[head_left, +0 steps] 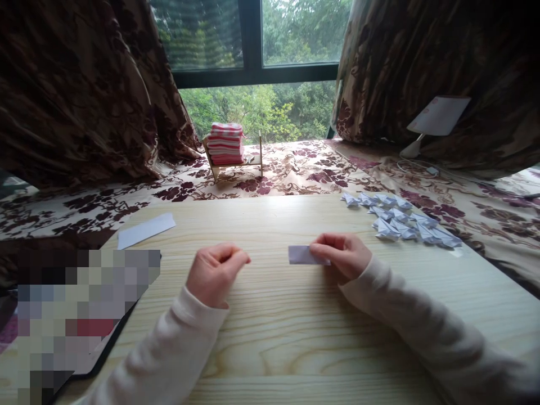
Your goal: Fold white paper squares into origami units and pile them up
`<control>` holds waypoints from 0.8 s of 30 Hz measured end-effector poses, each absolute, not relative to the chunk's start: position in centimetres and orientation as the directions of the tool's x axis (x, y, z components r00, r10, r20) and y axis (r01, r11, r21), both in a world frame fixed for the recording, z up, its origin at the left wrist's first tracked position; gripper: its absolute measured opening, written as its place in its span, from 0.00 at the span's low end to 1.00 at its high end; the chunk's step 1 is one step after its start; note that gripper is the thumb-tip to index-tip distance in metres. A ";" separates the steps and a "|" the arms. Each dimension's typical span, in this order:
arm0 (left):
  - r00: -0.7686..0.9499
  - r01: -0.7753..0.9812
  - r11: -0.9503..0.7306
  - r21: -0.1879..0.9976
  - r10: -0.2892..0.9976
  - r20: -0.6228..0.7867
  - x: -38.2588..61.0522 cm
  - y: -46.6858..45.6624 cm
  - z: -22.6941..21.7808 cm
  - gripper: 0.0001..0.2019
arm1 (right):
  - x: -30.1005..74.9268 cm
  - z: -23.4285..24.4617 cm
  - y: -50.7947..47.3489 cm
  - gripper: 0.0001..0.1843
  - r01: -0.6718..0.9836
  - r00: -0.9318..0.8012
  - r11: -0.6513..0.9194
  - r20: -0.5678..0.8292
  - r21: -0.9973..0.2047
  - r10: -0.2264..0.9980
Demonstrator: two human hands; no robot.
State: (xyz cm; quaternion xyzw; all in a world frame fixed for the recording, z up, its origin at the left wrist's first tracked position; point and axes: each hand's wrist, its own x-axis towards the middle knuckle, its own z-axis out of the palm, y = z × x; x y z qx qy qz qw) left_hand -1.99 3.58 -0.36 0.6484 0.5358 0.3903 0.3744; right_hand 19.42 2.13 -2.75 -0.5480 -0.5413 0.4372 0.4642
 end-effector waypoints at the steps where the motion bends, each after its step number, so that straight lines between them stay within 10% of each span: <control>1: 0.074 0.401 -0.106 0.910 0.994 0.083 -2.2 3.8 -0.3 0.10 | 19.6 -2.6 2.2 0.13 0.135 0.030 -0.046 -0.043 -0.990 0.999; 7: 0.357 0.333 -0.065 0.941 0.932 -0.062 -0.4 2.7 -0.1 0.15 | 18.0 -1.3 1.5 0.12 0.079 -0.233 -0.324 -0.334 -0.943 0.914; 16: 0.487 0.280 0.087 0.956 0.845 -0.220 -0.5 2.6 -0.2 0.14 | 18.5 -2.1 1.5 0.15 0.021 -0.314 -0.423 -0.408 -0.906 0.857; 21: 0.527 0.320 -0.225 0.920 0.849 0.024 -0.6 1.3 0.0 0.07 | 18.7 -1.9 -0.4 0.13 0.230 -0.289 0.022 -0.047 -0.973 0.956; 24: 0.518 0.379 -0.685 0.623 0.714 0.470 -0.3 -1.7 -0.1 0.06 | 18.6 -1.4 -4.0 0.08 0.533 -0.242 0.522 0.471 -0.665 0.848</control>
